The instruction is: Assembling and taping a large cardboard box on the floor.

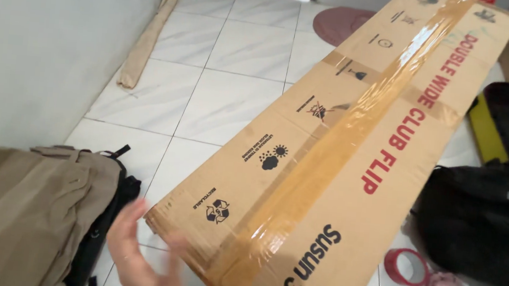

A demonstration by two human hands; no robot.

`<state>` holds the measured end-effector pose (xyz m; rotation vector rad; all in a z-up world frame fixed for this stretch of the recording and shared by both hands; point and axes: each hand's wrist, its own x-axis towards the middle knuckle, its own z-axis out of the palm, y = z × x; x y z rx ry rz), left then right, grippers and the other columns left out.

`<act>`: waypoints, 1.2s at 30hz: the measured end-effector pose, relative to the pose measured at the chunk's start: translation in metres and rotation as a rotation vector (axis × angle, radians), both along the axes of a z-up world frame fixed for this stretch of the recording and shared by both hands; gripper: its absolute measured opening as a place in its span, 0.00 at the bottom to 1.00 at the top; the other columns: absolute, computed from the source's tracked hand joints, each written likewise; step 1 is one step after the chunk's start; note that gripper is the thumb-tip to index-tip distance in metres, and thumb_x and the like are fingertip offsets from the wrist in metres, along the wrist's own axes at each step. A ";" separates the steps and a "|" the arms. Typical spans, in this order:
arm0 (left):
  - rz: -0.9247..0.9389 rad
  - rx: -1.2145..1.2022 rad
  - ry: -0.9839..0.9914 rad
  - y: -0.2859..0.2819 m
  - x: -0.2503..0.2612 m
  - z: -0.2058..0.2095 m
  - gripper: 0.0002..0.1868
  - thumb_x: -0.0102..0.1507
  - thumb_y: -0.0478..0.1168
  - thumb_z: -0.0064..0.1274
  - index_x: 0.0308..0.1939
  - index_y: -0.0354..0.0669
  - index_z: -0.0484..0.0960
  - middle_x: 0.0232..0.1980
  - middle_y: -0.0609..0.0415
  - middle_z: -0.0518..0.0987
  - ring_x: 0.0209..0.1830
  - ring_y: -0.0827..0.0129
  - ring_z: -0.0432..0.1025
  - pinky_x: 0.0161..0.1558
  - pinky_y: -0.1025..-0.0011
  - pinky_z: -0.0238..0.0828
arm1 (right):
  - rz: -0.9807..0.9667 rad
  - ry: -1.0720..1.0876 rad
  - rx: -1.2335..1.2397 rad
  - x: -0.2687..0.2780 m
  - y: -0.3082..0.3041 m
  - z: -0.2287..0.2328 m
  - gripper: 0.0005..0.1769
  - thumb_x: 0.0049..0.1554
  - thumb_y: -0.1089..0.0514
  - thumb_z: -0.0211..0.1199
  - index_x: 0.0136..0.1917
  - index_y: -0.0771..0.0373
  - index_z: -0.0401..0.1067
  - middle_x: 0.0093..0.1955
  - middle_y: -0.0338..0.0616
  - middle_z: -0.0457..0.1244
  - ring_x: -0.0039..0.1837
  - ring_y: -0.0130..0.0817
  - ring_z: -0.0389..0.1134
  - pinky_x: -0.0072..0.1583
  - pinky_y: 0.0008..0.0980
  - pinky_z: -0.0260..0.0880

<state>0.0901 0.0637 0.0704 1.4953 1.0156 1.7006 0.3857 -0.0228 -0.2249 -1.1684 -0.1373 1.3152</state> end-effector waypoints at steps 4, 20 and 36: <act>-0.020 0.304 0.909 -0.025 0.049 0.087 0.42 0.60 0.70 0.51 0.69 0.49 0.72 0.77 0.36 0.58 0.76 0.34 0.48 0.71 0.40 0.47 | -0.033 -0.100 -0.088 0.000 -0.012 -0.031 0.39 0.59 0.30 0.49 0.70 0.61 0.66 0.67 0.49 0.65 0.63 0.43 0.67 0.60 0.45 0.67; -0.217 -0.560 1.425 0.179 -0.033 0.043 0.39 0.62 0.76 0.32 0.78 0.86 0.54 0.86 0.63 0.44 0.83 0.40 0.41 0.79 0.42 0.34 | -0.388 0.299 -0.125 -0.005 -0.059 -0.026 0.38 0.58 0.32 0.58 0.69 0.61 0.66 0.65 0.49 0.66 0.65 0.46 0.66 0.66 0.48 0.66; -0.360 -0.936 -0.266 0.173 -0.150 -0.205 0.42 0.64 0.69 0.38 0.73 0.49 0.69 0.72 0.48 0.72 0.69 0.54 0.66 0.64 0.53 0.62 | -0.249 -0.294 0.098 0.072 -0.041 0.242 0.17 0.59 0.57 0.61 0.60 0.67 0.70 0.52 0.48 0.70 0.48 0.36 0.74 0.48 0.38 0.77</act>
